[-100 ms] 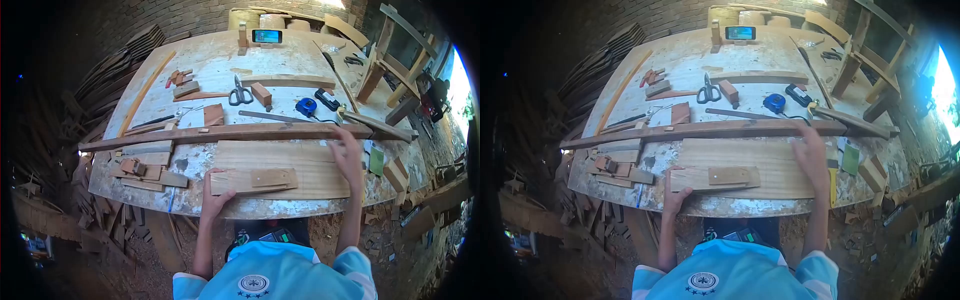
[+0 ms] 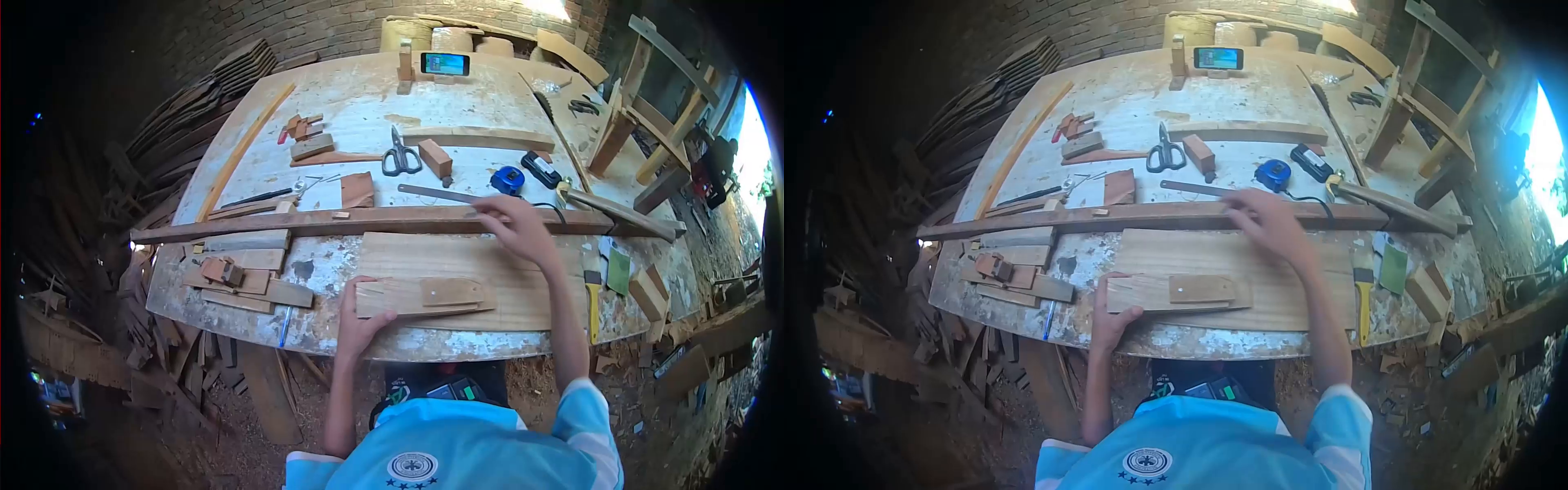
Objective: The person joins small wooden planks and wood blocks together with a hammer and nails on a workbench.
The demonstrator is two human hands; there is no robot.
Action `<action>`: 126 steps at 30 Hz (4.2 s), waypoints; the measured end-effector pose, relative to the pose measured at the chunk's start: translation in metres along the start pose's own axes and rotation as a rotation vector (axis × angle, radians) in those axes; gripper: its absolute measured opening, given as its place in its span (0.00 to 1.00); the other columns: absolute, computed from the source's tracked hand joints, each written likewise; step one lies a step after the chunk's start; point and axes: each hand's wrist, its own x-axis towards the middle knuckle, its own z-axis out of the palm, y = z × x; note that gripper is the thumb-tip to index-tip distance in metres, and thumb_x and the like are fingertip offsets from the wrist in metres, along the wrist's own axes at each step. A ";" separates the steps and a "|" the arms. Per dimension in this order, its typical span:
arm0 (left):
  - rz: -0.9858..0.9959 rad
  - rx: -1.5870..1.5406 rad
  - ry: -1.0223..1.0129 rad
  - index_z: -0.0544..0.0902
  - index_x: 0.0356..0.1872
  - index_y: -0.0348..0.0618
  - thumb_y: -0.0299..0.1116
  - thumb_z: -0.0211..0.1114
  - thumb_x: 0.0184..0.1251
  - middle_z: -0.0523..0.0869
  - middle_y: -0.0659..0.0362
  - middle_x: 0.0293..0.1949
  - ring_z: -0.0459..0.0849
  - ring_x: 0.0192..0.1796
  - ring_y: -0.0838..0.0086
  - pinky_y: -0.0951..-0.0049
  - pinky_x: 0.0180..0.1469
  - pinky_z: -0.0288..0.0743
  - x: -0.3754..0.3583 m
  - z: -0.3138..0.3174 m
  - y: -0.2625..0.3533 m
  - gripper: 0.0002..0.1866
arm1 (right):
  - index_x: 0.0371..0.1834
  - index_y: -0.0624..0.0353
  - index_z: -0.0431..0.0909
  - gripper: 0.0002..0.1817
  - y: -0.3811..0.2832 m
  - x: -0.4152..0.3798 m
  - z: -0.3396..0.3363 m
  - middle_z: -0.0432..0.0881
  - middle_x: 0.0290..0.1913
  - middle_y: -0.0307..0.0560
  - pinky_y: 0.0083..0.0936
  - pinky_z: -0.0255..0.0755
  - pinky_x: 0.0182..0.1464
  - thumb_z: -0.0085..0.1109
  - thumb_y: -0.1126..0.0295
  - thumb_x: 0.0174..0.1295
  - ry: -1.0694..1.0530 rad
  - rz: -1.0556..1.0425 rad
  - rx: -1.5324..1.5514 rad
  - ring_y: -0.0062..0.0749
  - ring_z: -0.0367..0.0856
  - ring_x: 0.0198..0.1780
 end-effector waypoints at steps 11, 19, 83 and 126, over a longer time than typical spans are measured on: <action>0.085 0.311 0.030 0.74 0.51 0.40 0.41 0.78 0.41 0.78 0.51 0.48 0.76 0.55 0.63 0.65 0.58 0.69 -0.021 0.017 0.012 0.34 | 0.33 0.52 0.83 0.10 0.109 0.209 0.188 0.83 0.34 0.55 0.41 0.77 0.42 0.54 0.63 0.55 0.133 0.183 -0.501 0.48 0.83 0.40; 0.329 0.340 -0.013 0.76 0.46 0.38 0.35 0.78 0.40 0.75 0.52 0.45 0.75 0.51 0.62 0.67 0.55 0.69 -0.012 0.018 0.005 0.30 | 0.54 0.70 0.60 0.37 0.102 0.236 0.153 0.79 0.44 0.67 0.37 0.76 0.49 0.65 0.65 0.41 -0.103 0.346 -0.475 0.52 0.80 0.49; 0.358 0.662 -0.484 0.79 0.51 0.40 0.39 0.74 0.35 0.79 0.55 0.33 0.72 0.36 0.61 0.65 0.42 0.70 0.034 0.084 0.037 0.34 | 0.61 0.66 0.68 0.28 -0.136 -0.104 -0.041 0.77 0.18 0.40 0.24 0.69 0.17 0.53 0.74 0.53 -0.888 0.112 -1.193 0.27 0.80 0.20; 0.097 0.959 -0.207 0.68 0.60 0.32 0.50 0.70 0.48 0.73 0.47 0.44 0.73 0.43 0.55 0.58 0.47 0.68 -0.024 0.120 0.051 0.42 | 0.66 0.66 0.60 0.38 -0.126 -0.183 0.008 0.79 0.27 0.57 0.37 0.75 0.29 0.57 0.54 0.56 -0.365 0.633 -0.698 0.46 0.81 0.28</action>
